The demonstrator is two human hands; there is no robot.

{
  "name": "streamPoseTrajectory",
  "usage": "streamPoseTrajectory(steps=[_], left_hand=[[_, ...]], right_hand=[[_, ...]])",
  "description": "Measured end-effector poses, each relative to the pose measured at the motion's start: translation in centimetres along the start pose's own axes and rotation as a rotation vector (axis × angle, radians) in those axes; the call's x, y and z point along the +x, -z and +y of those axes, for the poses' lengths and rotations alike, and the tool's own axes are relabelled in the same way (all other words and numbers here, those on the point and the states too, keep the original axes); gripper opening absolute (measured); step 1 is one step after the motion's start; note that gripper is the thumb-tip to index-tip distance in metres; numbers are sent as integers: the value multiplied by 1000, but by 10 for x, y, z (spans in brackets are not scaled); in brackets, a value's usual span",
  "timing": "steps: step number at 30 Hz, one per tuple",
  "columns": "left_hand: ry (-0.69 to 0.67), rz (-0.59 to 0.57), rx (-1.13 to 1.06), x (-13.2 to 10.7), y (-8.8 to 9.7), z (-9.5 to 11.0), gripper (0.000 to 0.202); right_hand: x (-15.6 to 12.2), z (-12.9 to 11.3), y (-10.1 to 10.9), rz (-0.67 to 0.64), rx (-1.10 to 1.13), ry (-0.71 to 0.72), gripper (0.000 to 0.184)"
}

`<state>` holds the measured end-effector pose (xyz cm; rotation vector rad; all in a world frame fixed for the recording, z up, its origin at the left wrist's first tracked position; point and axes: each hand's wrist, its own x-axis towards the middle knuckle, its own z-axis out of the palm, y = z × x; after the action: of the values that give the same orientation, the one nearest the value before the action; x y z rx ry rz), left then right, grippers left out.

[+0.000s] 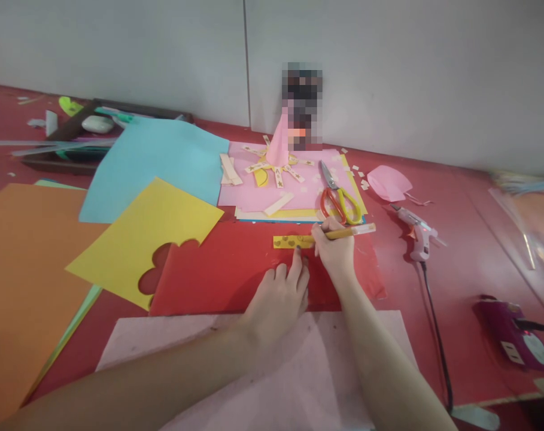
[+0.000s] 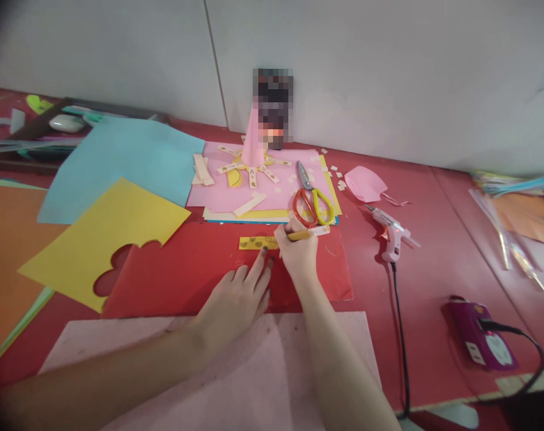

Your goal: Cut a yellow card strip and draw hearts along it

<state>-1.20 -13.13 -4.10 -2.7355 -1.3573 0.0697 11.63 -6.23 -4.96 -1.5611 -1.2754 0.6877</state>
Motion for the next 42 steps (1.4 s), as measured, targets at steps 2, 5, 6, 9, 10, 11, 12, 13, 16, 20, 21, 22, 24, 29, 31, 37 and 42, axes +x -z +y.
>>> streamPoseTrajectory(steps=[2,5,6,9,10,11,12,13,16,20,21,22,24,29,31,37,42], left_hand=[[-5,-2,4,0,-1,0,44],[0,-6,-11,-1,-2,0,44],[6,-6,-24,-1,-2,1,44],[25,-1,-63,0,-4,0,45],[27,-1,-70,0,-4,0,45],[25,1,-73,0,-4,0,46],[21,0,-75,0,-4,-1,46],[18,2,-74,0,-4,-1,46],[3,13,-56,0,-5,-3,45],[-6,44,-41,2,-6,-4,43],[-3,48,-42,3,-5,-5,43],[-1,51,-40,4,-5,-5,43],[2,51,-26,5,-4,-5,42],[15,47,18,6,0,-4,42],[34,49,30,5,2,-2,41],[109,40,114,4,0,15,46],[136,40,18,8,-3,17,45]], right_hand=[[0,0,0,-21,10,5,28],[2,2,1,-35,74,-7,28],[2,3,1,-24,109,-19,28],[5,7,1,28,214,-58,29],[5,8,0,38,236,-64,29],[6,9,0,41,249,-68,29],[6,9,0,41,255,-69,29],[6,9,-1,38,257,-70,29],[7,9,-1,31,265,-80,29],[8,9,-2,12,278,-94,29],[8,9,-2,8,278,-93,29],[8,10,-2,3,279,-92,29],[8,10,-2,-20,290,-86,30],[8,10,0,-36,348,-70,30],[7,10,0,-24,372,-70,30],[7,10,-3,-12,441,-61,32],[6,12,-3,-4,419,-65,32]])
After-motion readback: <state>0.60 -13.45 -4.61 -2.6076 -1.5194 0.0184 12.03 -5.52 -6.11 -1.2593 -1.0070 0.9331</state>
